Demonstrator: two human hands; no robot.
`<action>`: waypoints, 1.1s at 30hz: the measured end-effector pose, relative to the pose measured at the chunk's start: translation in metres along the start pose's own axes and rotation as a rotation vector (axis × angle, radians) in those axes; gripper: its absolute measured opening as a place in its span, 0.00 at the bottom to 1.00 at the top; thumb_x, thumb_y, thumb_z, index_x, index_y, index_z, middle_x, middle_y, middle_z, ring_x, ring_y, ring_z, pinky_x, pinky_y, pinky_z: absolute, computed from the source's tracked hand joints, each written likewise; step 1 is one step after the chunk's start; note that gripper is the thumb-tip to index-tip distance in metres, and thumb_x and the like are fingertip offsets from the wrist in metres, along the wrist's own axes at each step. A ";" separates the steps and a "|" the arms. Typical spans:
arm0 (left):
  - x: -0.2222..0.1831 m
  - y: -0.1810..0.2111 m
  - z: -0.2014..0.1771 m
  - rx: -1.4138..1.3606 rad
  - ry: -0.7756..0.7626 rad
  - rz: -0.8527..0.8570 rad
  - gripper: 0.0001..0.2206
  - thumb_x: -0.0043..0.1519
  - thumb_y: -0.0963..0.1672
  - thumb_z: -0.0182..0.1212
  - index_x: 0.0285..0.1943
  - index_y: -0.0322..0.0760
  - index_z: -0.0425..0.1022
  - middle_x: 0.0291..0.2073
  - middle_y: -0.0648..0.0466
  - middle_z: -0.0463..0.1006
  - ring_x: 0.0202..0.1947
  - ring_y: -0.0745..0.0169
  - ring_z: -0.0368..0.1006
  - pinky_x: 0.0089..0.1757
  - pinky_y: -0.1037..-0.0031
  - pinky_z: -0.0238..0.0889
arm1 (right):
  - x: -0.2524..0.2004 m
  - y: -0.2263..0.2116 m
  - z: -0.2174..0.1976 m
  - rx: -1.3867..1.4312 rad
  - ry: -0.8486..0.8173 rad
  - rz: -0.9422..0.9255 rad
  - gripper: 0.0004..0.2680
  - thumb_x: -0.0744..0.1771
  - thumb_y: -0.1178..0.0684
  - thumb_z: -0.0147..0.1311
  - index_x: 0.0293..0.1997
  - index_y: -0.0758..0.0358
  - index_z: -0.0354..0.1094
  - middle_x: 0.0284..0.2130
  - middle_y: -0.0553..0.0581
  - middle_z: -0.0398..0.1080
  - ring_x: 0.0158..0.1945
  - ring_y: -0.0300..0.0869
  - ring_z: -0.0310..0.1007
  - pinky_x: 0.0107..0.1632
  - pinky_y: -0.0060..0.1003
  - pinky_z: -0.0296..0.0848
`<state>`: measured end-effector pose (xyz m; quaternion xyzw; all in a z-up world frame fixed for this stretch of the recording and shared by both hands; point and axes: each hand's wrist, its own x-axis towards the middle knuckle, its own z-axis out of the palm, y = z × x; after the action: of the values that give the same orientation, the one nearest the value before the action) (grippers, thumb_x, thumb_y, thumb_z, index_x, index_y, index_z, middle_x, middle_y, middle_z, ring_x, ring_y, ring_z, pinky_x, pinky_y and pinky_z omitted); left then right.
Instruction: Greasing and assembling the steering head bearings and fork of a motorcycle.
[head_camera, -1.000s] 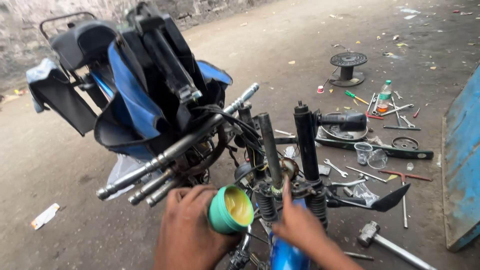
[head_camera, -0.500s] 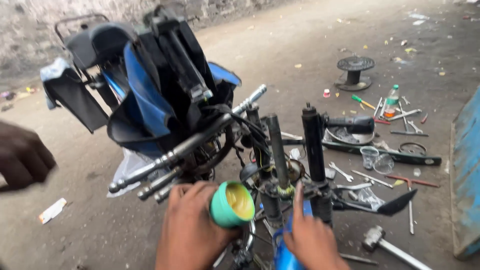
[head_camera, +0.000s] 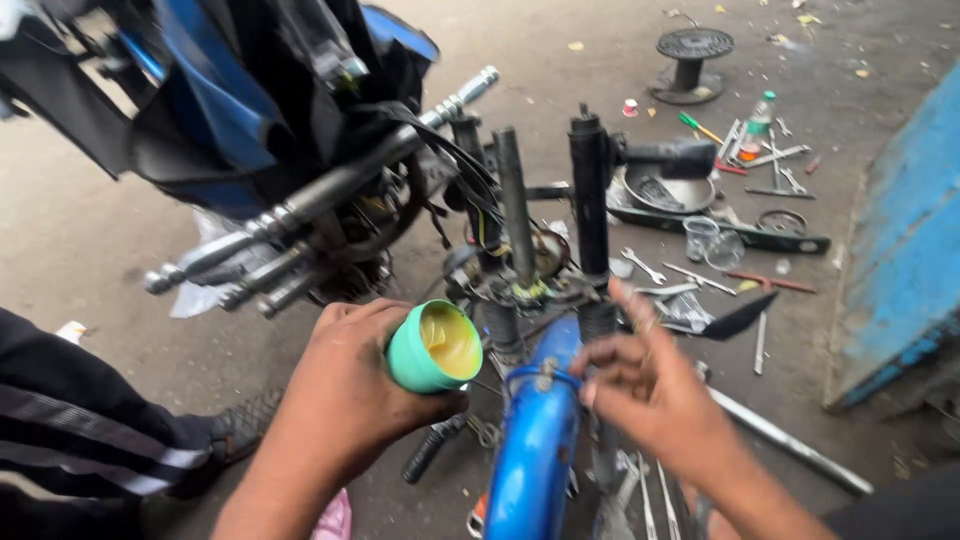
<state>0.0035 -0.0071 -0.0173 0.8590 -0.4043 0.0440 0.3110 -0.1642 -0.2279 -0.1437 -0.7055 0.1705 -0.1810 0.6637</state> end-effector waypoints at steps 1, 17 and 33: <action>-0.002 -0.002 0.003 0.009 -0.069 0.048 0.27 0.31 0.47 0.82 0.42 0.42 0.82 0.40 0.53 0.82 0.42 0.46 0.70 0.46 0.63 0.64 | 0.000 -0.009 -0.005 0.031 0.035 -0.118 0.39 0.61 0.65 0.58 0.79 0.49 0.35 0.42 0.60 0.74 0.37 0.37 0.74 0.42 0.31 0.75; -0.025 -0.042 -0.016 0.245 -0.171 0.176 0.23 0.34 0.49 0.82 0.37 0.40 0.83 0.34 0.49 0.83 0.39 0.43 0.77 0.45 0.58 0.67 | -0.081 0.281 -0.023 -0.263 0.126 0.283 0.27 0.61 0.63 0.60 0.67 0.51 0.57 0.36 0.54 0.75 0.35 0.36 0.78 0.35 0.35 0.77; -0.047 -0.088 -0.041 0.258 -0.069 0.119 0.30 0.33 0.50 0.82 0.47 0.40 0.85 0.40 0.49 0.85 0.40 0.55 0.82 0.48 0.64 0.68 | -0.092 0.266 -0.003 -0.874 -1.162 0.288 0.12 0.64 0.53 0.57 0.53 0.51 0.71 0.45 0.60 0.76 0.52 0.54 0.76 0.51 0.48 0.73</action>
<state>0.0425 0.0897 -0.0433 0.8674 -0.4558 0.0843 0.1809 -0.2465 -0.2029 -0.4115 -0.8581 -0.0607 0.3948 0.3226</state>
